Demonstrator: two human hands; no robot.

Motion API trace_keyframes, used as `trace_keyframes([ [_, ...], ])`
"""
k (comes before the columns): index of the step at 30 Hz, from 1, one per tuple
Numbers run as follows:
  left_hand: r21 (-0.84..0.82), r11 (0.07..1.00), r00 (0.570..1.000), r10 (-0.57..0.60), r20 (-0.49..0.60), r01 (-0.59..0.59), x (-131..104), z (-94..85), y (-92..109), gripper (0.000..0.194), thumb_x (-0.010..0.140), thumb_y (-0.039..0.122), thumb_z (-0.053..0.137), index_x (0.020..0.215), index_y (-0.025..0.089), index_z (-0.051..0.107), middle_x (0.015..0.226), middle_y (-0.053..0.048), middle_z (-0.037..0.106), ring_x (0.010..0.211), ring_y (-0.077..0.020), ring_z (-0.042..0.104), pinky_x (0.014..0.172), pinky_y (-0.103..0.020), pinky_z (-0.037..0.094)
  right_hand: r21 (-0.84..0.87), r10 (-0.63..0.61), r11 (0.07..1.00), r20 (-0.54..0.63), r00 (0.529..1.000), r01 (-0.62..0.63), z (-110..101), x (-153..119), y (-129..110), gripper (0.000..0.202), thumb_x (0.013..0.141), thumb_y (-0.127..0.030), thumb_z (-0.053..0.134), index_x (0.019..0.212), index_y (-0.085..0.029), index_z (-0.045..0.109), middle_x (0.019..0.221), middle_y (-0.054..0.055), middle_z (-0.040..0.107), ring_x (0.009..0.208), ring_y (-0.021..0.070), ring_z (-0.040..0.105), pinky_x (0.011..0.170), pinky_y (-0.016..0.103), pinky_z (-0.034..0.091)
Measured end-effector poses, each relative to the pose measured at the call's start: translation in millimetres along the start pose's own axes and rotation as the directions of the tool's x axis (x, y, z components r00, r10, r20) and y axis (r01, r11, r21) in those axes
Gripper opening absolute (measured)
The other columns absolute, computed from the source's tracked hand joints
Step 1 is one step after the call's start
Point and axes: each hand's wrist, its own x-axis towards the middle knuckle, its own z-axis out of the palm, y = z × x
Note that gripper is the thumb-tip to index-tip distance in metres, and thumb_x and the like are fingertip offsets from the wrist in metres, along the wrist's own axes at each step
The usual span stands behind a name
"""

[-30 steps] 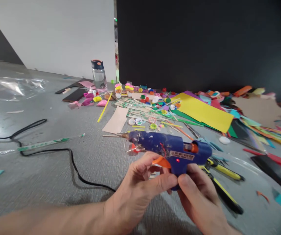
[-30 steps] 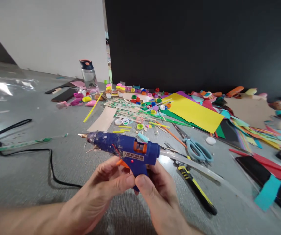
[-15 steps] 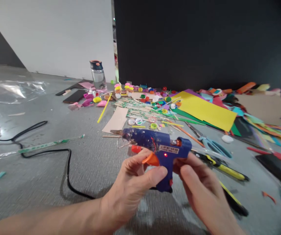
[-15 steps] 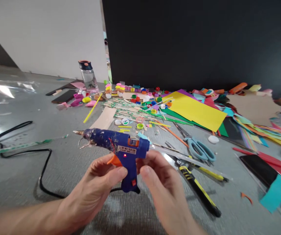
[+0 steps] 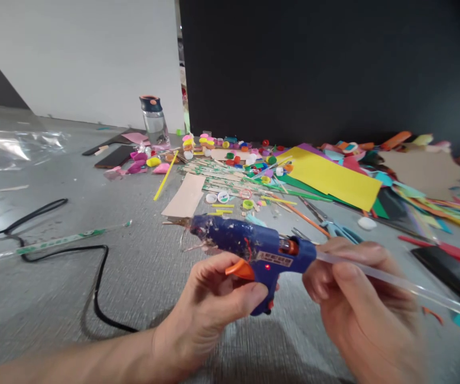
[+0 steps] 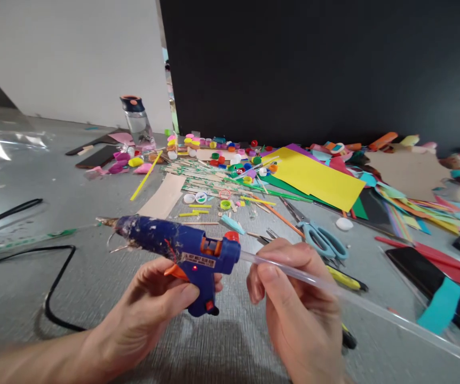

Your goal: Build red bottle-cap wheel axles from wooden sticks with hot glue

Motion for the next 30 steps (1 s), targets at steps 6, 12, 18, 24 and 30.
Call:
trace_keyframes([
  [6, 0.024, 1.000, 1.000, -0.012, 0.028, 0.011, 1, -1.4, 1, 0.014, 0.075, 0.032, 0.088, 0.084, 0.022, 0.083, 0.080, -0.001, 0.076, 0.070, -0.0102, 0.063, 0.070, -0.020, 0.052, -0.080, -0.024, 0.996, 0.052, 0.998, 0.028, -9, 4, -5, 0.007, 0.094, -0.018, 0.070, 0.092, -0.024, 0.073, 0.076, 0.000, 0.059, 0.064, 0.0116, 0.052, 0.052, 0.023, 0.041],
  [12, 0.021, 0.999, 0.999, -0.031, 0.044, 0.030, 0, -3.0, 1, 0.014, 0.077, 0.030, 0.087, 0.086, 0.021, 0.083, 0.081, -0.001, 0.075, 0.071, -0.0103, 0.064, 0.069, -0.019, 0.053, -0.043, 0.003, 0.999, 0.121, 0.993, 0.002, -13, 12, -6, 0.010, 0.095, -0.019, 0.070, 0.092, -0.026, 0.075, 0.076, -0.001, 0.059, 0.060, 0.0099, 0.052, 0.049, 0.023, 0.037],
  [18, -0.003, 0.999, 0.996, -0.052, 0.071, 0.053, 0, -3.4, 3, 0.009, 0.078, 0.028, 0.087, 0.085, 0.023, 0.083, 0.077, 0.000, 0.075, 0.068, -0.0089, 0.065, 0.069, -0.018, 0.054, -0.024, 0.012, 1.000, 0.130, 0.991, -0.009, -12, 13, -2, 0.009, 0.095, -0.020, 0.070, 0.092, -0.026, 0.075, 0.075, -0.001, 0.059, 0.057, 0.0097, 0.051, 0.048, 0.023, 0.037],
  [24, 0.000, 0.998, 0.996, -0.057, 0.068, 0.057, -1, -4.5, 1, 0.009, 0.078, 0.027, 0.087, 0.084, 0.023, 0.082, 0.075, 0.000, 0.075, 0.068, -0.0098, 0.067, 0.068, -0.019, 0.054, -0.012, 0.011, 1.000, 0.107, 0.994, -0.010, -8, 11, -1, 0.006, 0.094, -0.022, 0.071, 0.091, -0.026, 0.074, 0.075, -0.001, 0.059, 0.057, 0.0098, 0.051, 0.048, 0.023, 0.037],
  [30, -0.017, 0.999, 0.999, -0.039, 0.035, 0.039, -1, -5.7, -1, 0.007, 0.077, 0.025, 0.087, 0.082, 0.025, 0.082, 0.081, 0.001, 0.078, 0.069, -0.0104, 0.067, 0.069, -0.021, 0.056, -0.007, 0.067, 0.998, 0.079, 0.995, -0.066, -7, 8, 0, 0.005, 0.095, -0.025, 0.073, 0.092, -0.028, 0.075, 0.076, -0.001, 0.060, 0.058, 0.0110, 0.052, 0.049, 0.022, 0.040],
])
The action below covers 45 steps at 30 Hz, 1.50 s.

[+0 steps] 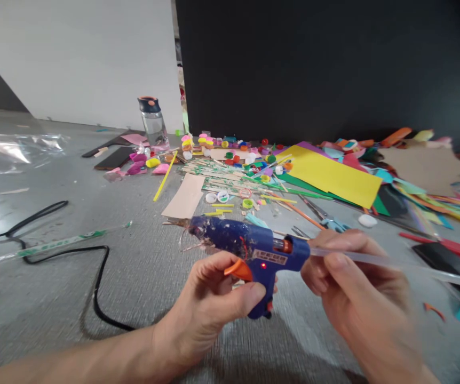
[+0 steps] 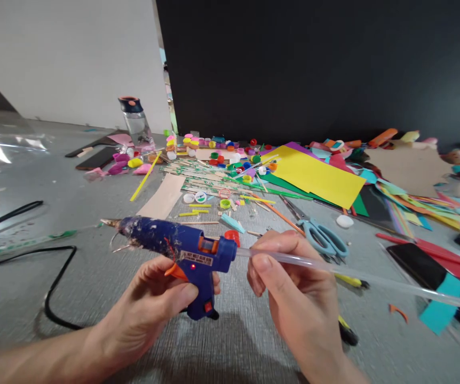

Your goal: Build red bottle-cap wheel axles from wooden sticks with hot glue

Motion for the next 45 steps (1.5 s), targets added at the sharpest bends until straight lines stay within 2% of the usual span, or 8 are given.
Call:
trace_keyframes([
  [5, 0.008, 0.999, 0.998, 0.053, -0.033, -0.053, 0, 1.6, 3, 0.011, 0.075, 0.028, 0.089, 0.082, 0.024, 0.083, 0.084, 0.000, 0.078, 0.075, -0.0120, 0.067, 0.073, -0.022, 0.055, -0.038, 0.132, 0.991, 0.153, 0.979, -0.128, -4, -4, 8, 0.026, 0.099, -0.044, 0.067, 0.120, -0.029, 0.070, 0.083, 0.000, 0.065, 0.067, 0.0126, 0.057, 0.061, 0.023, 0.049],
  [12, 0.040, 0.996, 0.996, 0.082, -0.024, -0.081, 5, 6.0, 5, 0.010, 0.072, 0.025, 0.091, 0.076, 0.028, 0.082, 0.086, 0.003, 0.076, 0.077, -0.0117, 0.064, 0.075, -0.024, 0.053, -0.315, 0.254, 0.938, 0.346, 0.903, -0.143, 3, -21, 17, 0.043, 0.099, -0.052, 0.064, 0.140, -0.038, 0.059, 0.136, 0.004, 0.061, 0.127, 0.0249, 0.054, 0.104, 0.040, 0.048],
  [18, 0.111, 0.994, 0.994, 0.038, -0.102, -0.026, 10, 4.5, 1, 0.015, 0.067, 0.028, 0.093, 0.075, 0.023, 0.081, 0.084, 0.001, 0.076, 0.078, -0.0138, 0.066, 0.080, -0.028, 0.053, -0.363, 0.178, 0.928, 0.249, 0.952, -0.079, 17, -16, 18, 0.021, 0.103, -0.043, 0.060, 0.107, -0.032, 0.078, 0.085, 0.000, 0.074, 0.091, 0.0193, 0.068, 0.092, 0.034, 0.054],
  [24, 0.151, 0.988, 0.999, 0.021, -0.028, -0.016, 8, 5.0, 4, 0.022, 0.073, 0.030, 0.089, 0.093, 0.023, 0.082, 0.102, -0.005, 0.079, 0.100, -0.0228, 0.070, 0.094, -0.036, 0.052, -0.245, 0.234, 0.955, 0.269, 0.934, -0.169, 19, -15, 15, 0.026, 0.103, -0.045, 0.059, 0.106, -0.029, 0.079, 0.091, 0.002, 0.075, 0.081, 0.0179, 0.069, 0.074, 0.029, 0.058],
  [32, 0.369, 0.928, 0.975, 0.034, -0.221, 0.052, -14, -2.5, 15, 0.018, 0.079, 0.037, 0.080, 0.088, 0.022, 0.077, 0.096, -0.003, 0.075, 0.094, -0.0196, 0.064, 0.086, -0.030, 0.049, -0.289, 0.228, 0.943, 0.187, 0.956, -0.168, 12, -22, 10, 0.025, 0.100, -0.044, 0.063, 0.092, -0.025, 0.076, 0.075, 0.000, 0.068, 0.069, 0.0145, 0.060, 0.063, 0.025, 0.049],
  [38, 0.767, 0.637, 0.982, 0.088, -0.167, 0.073, -23, -40.3, 23, 0.017, 0.091, 0.037, 0.067, 0.091, 0.021, 0.073, 0.077, 0.000, 0.064, 0.068, -0.0146, 0.050, 0.062, -0.025, 0.038, -0.100, 0.289, 0.957, 0.229, 0.930, -0.273, 7, -24, 10, 0.026, 0.103, -0.042, 0.058, 0.089, -0.026, 0.075, 0.108, 0.006, 0.072, 0.093, 0.0223, 0.065, 0.079, 0.035, 0.052],
  [42, 0.972, 0.218, 0.990, 0.130, 0.055, -0.083, -16, -57.9, 33, 0.015, 0.093, 0.024, 0.063, 0.105, 0.023, 0.072, 0.101, -0.004, 0.070, 0.094, -0.0217, 0.060, 0.085, -0.033, 0.046, -0.051, 0.307, 0.951, 0.229, 0.924, -0.304, 2, -22, 11, 0.025, 0.101, -0.040, 0.059, 0.085, -0.025, 0.072, 0.105, 0.006, 0.072, 0.089, 0.0222, 0.064, 0.072, 0.033, 0.050],
  [45, 0.976, 0.009, 0.973, 0.090, 0.214, -0.216, -8, -59.3, 38, 0.017, 0.096, 0.021, 0.060, 0.110, 0.022, 0.070, 0.111, -0.006, 0.069, 0.107, -0.0246, 0.060, 0.096, -0.040, 0.045, -0.037, 0.301, 0.953, 0.164, 0.939, -0.299, -2, -20, 14, 0.022, 0.101, -0.037, 0.061, 0.090, -0.024, 0.074, 0.097, 0.007, 0.073, 0.077, 0.0197, 0.062, 0.067, 0.031, 0.049],
])
